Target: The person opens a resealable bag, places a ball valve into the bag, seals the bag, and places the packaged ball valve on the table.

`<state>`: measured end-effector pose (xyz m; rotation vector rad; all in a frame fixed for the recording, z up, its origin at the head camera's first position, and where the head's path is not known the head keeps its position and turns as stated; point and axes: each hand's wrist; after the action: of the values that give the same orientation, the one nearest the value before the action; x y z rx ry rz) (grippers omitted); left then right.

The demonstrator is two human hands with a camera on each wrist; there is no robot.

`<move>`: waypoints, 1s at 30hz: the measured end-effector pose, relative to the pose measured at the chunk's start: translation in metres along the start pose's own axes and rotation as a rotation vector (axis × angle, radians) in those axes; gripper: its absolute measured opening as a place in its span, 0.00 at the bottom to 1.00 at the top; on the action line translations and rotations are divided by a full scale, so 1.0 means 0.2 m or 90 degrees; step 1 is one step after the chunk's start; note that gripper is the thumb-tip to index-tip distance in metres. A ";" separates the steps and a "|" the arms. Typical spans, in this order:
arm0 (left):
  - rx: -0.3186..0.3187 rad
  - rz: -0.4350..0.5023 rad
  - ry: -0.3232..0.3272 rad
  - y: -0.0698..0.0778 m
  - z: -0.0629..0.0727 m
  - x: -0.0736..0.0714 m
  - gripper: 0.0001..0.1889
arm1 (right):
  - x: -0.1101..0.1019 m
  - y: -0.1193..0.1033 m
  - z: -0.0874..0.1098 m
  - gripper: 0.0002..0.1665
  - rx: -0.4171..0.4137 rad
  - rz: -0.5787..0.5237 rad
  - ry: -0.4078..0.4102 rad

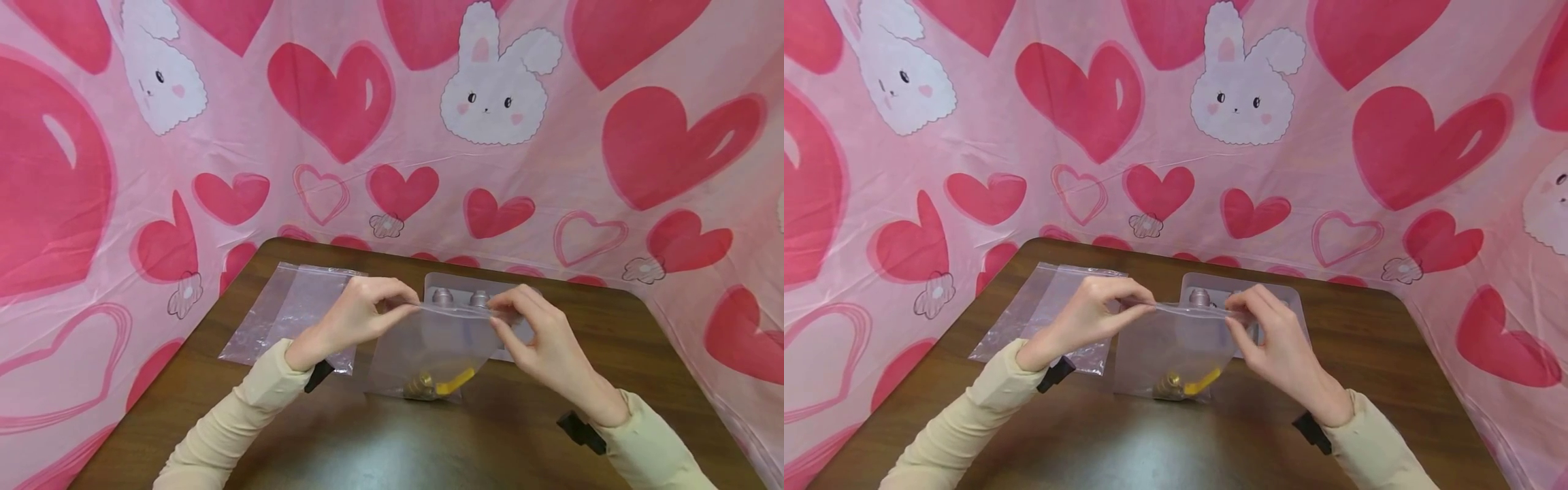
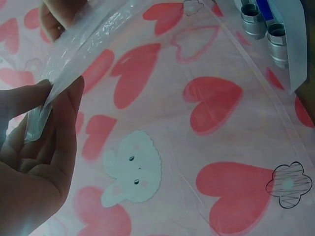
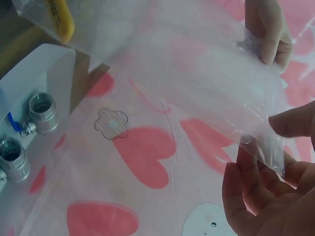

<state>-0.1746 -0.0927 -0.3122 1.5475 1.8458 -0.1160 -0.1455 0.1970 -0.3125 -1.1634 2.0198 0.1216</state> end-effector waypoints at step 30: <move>0.015 0.028 -0.011 0.00 -0.03 0.04 0.04 | 0.06 -0.05 -0.04 0.03 -0.056 -0.041 0.004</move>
<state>-0.1771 -0.0841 -0.3126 1.5967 1.8029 -0.1303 -0.1464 0.1800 -0.3118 -1.2838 1.9985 0.1771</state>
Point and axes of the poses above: each hand's wrist, its own z-axis away from the middle knuckle, its own x-axis out of the palm, y = z × x, and after that the axes turned 2 degrees about z, right-handed
